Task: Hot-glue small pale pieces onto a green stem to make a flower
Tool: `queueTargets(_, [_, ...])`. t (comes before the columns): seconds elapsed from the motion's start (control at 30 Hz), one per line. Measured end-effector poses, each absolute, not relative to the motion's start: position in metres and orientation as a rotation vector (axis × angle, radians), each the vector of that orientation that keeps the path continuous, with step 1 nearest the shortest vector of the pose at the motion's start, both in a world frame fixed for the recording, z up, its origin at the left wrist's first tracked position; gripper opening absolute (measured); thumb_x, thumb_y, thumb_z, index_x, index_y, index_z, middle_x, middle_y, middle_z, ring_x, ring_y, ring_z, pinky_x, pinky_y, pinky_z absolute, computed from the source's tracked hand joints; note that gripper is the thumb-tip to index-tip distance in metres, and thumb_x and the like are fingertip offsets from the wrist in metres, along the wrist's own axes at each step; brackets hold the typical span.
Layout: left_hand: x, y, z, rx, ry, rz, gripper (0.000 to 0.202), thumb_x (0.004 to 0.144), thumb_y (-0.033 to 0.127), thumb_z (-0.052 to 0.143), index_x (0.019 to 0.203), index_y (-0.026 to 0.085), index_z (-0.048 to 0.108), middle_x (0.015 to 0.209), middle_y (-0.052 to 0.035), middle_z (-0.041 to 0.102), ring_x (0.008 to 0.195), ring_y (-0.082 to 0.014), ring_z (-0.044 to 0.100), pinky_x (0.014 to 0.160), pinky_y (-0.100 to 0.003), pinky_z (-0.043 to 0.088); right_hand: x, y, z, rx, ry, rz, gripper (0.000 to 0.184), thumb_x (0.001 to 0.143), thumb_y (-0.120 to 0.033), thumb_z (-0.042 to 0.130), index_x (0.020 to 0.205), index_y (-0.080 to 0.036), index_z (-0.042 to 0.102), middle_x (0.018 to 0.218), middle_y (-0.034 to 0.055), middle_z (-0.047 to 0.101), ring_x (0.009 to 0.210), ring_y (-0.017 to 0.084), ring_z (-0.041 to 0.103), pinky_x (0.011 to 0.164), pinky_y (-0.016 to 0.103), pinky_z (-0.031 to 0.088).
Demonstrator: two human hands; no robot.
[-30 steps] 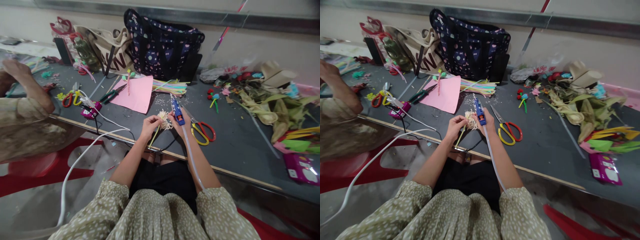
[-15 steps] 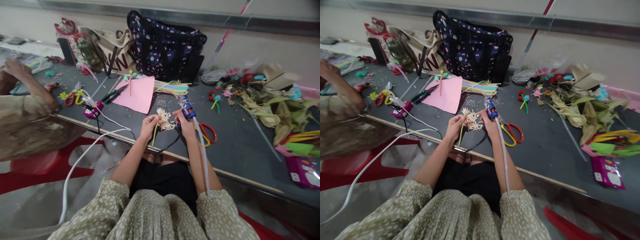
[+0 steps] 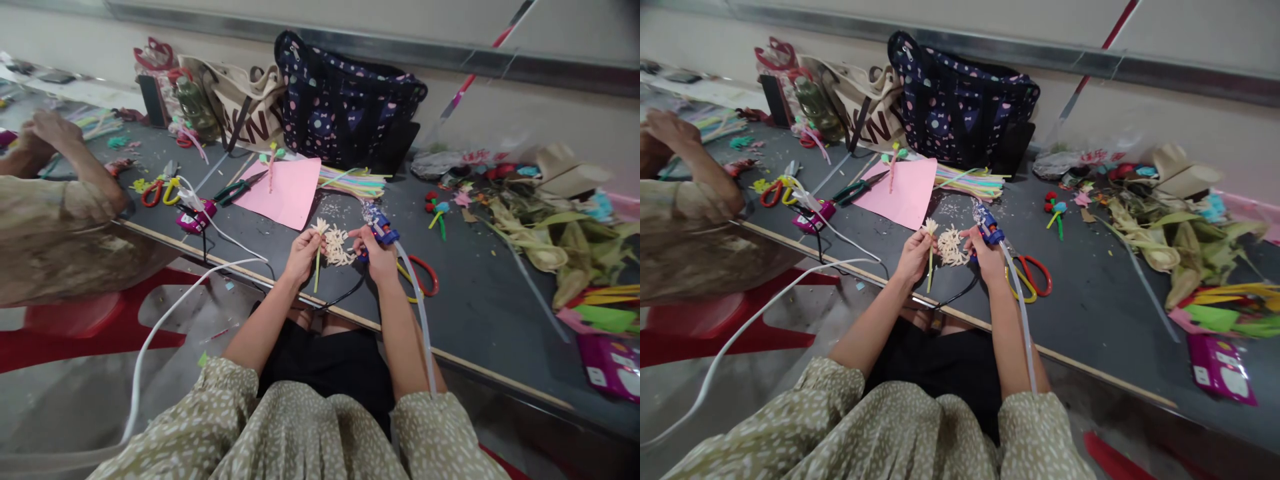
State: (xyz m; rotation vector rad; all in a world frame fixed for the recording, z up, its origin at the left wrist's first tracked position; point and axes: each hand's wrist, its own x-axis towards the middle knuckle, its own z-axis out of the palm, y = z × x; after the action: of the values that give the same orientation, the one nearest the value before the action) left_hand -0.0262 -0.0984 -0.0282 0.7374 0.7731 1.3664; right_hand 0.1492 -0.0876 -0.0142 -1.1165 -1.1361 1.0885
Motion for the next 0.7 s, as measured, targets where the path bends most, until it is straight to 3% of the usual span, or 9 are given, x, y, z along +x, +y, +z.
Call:
queueTargets(0.47, [-0.025,-0.108,-0.024,0.793,0.633,1.311,0.043,0.07,0.05,0.083,0.073,0.015,0.06,0.062,0.0027,0.055,0.051,-0.0064,0.049,0.055,-0.023,0.051,0.148,-0.09,-0.009,-1.097,-1.026,1.147,0.041,0.077,-0.063,0.071,0.079,-0.022,0.068,0.065,-0.001,0.065,0.05,0.01,0.051,0.049,0.025,0.039])
queueTargets(0.6, [-0.026,-0.107,-0.019,0.69,0.601,1.27,0.041,0.072,0.049,0.082,0.08,0.015,0.059,0.062,0.0043,0.051,0.043,-0.0018,0.034,0.038,-0.014,0.031,0.146,-0.091,-0.007,-1.094,-1.032,1.157,0.041,0.076,-0.061,0.071,0.078,-0.021,0.067,0.066,-0.0006,0.066,0.05,0.009,0.051,0.05,0.025,0.039])
queueTargets(0.7, [-0.026,-0.104,-0.017,0.622,0.607,1.26,0.042,0.073,0.049,0.081,0.085,0.014,0.061,0.064,0.0042,0.05,0.043,0.0002,0.028,0.036,-0.01,0.02,0.145,-0.09,-0.007,-1.091,-1.015,1.146,0.04,0.076,-0.06,0.073,0.077,-0.02,0.066,0.065,-0.0003,0.066,0.051,0.009,0.05,0.049,0.024,0.039])
